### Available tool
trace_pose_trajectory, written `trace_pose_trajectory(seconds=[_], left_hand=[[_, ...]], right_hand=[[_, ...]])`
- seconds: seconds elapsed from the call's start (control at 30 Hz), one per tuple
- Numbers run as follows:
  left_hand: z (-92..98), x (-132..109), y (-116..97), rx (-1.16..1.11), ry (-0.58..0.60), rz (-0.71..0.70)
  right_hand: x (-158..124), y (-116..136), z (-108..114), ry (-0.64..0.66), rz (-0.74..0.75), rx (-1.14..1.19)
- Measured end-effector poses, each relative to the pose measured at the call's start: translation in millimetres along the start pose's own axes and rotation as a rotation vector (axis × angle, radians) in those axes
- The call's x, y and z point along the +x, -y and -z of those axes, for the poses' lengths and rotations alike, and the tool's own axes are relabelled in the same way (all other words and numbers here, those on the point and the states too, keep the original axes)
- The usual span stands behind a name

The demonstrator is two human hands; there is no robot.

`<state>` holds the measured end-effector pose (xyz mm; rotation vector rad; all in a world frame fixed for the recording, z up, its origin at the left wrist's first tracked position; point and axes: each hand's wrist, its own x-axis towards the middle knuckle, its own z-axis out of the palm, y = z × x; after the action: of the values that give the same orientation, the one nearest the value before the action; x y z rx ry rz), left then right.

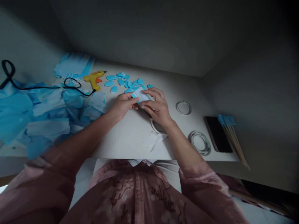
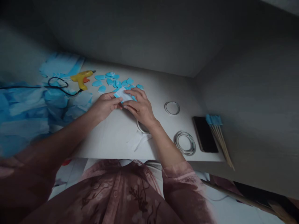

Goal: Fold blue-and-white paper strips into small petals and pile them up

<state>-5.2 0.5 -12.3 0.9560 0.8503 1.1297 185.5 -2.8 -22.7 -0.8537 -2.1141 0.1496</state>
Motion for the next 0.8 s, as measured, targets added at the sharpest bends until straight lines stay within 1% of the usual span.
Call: trace_pose_trajectory(seconds=[0.1, 0.17, 0.27, 0.4, 0.5, 0.67, 0.8], left_hand=[[-3.3, -2, -3, 0.085, -0.047, -0.101], [-6.1, -4, -6, 0.134, -0.079, -0.145], [-8.7, -5, -8, 0.174, -0.114, -0.146], [-8.8, -4, -6, 0.19, -0.135, -0.157], [-8.3, -3, -4, 0.193, -0.142, -0.16], [-7.5, -1, 0, 0.226, -0.178, -0.147], [-6.2, 0, 3, 0.283, -0.172, -0.178]], right_hand=[[0, 2, -3, -0.026, -0.077, 0.036], [-1, 4, -5, -0.065, -0.143, 0.081], [-1, 6, -10, -0.112, -0.24, 0.169], [-2, 7, -14, -0.109, -0.363, 0.293], [-2, 7, -15, -0.119, -0.382, 0.355], [-1, 9, -14, -0.116, -0.409, 0.362], [-1, 10, -15, -0.117, -0.435, 0.399]])
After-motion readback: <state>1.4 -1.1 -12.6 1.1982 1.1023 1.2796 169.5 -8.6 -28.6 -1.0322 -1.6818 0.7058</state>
